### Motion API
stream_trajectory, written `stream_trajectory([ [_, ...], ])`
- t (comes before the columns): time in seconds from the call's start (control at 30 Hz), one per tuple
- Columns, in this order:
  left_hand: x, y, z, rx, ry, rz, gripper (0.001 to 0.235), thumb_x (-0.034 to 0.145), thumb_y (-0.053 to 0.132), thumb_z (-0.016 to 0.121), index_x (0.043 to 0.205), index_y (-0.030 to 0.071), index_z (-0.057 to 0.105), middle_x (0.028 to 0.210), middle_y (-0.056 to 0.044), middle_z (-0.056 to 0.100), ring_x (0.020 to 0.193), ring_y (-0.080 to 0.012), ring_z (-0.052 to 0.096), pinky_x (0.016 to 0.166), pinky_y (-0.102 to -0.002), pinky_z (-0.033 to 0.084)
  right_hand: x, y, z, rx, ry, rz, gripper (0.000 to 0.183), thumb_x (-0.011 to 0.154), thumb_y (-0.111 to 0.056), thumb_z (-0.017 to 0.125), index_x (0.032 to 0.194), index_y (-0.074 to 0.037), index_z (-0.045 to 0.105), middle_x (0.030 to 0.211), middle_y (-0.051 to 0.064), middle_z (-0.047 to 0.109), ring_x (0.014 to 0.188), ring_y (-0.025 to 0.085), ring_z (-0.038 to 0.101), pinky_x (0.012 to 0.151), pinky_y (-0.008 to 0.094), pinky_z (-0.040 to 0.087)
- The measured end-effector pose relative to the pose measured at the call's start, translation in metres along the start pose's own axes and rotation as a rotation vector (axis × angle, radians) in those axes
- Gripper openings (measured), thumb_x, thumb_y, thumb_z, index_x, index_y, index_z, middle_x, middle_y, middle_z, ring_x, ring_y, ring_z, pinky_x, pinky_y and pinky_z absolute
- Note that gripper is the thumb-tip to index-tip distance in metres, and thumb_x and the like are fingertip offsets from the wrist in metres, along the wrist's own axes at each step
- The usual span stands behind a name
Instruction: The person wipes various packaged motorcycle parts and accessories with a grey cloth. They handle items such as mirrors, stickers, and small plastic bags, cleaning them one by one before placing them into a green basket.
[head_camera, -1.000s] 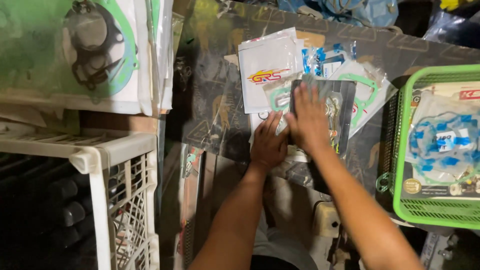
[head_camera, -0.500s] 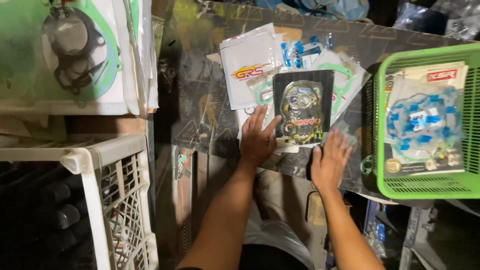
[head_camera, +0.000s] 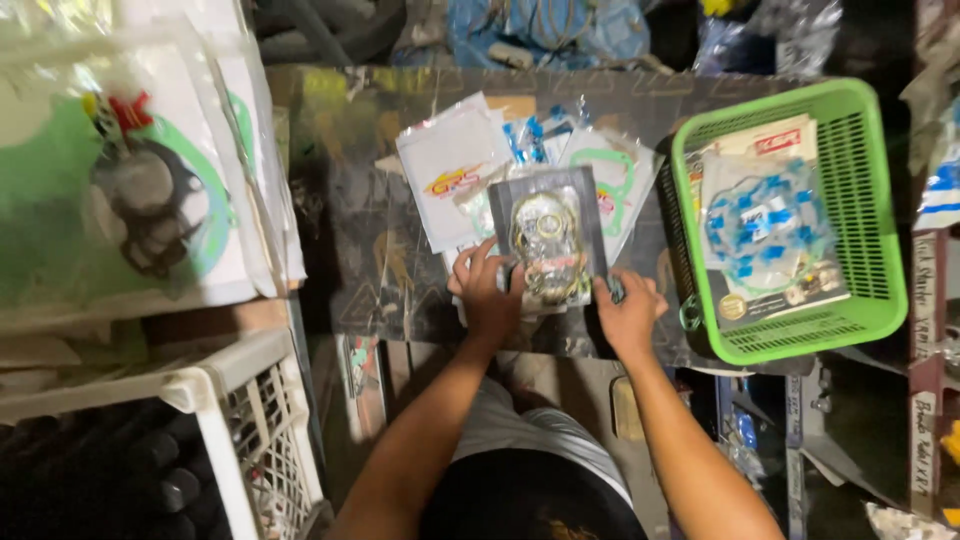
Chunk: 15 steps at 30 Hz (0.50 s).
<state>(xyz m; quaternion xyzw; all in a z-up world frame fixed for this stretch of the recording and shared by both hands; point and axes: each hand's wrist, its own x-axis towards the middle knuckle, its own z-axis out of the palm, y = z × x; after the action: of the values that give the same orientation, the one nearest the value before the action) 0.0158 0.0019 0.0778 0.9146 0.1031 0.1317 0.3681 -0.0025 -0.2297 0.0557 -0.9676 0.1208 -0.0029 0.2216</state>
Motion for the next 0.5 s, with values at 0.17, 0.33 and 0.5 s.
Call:
stream_trajectory([
  [0.17, 0.02, 0.022, -0.014, -0.246, -0.023, -0.196, 0.068, 0.07, 0.027, 0.092, 0.128, 0.022, 0.058, 0.113, 0.002, 0.069, 0.103, -0.024, 0.064, 0.088, -0.041, 0.048, -0.002, -0.021, -0.022, 0.078, -0.004, 0.02, 0.022, 0.089, -0.041, 0.078, 0.107, -0.028, 0.075, 0.114, -0.012, 0.07, 0.111, 0.015, 0.059, 0.101, 0.045, 0.027],
  [0.33, 0.035, 0.055, -0.053, -0.425, -0.14, -0.336, 0.061, 0.079, 0.013, 0.084, 0.134, 0.018, 0.06, 0.101, -0.016, 0.07, 0.088, -0.0364, 0.072, 0.078, -0.044, 0.058, -0.007, -0.043, -0.052, 0.108, 0.078, -0.079, 0.018, 0.088, -0.029, 0.08, 0.106, -0.024, 0.076, 0.12, -0.007, 0.071, 0.12, 0.018, 0.059, 0.105, 0.046, 0.025],
  [0.5, 0.037, 0.099, -0.07, -0.423, -0.157, -0.301, 0.049, 0.081, 0.014, 0.081, 0.127, 0.025, 0.067, 0.087, -0.013, 0.077, 0.07, -0.0341, 0.072, 0.065, -0.041, 0.055, 0.003, -0.046, -0.092, 0.433, 0.075, -0.044, 0.012, 0.094, -0.013, 0.074, 0.104, -0.008, 0.078, 0.111, 0.012, 0.076, 0.111, 0.036, 0.069, 0.097, 0.046, 0.05],
])
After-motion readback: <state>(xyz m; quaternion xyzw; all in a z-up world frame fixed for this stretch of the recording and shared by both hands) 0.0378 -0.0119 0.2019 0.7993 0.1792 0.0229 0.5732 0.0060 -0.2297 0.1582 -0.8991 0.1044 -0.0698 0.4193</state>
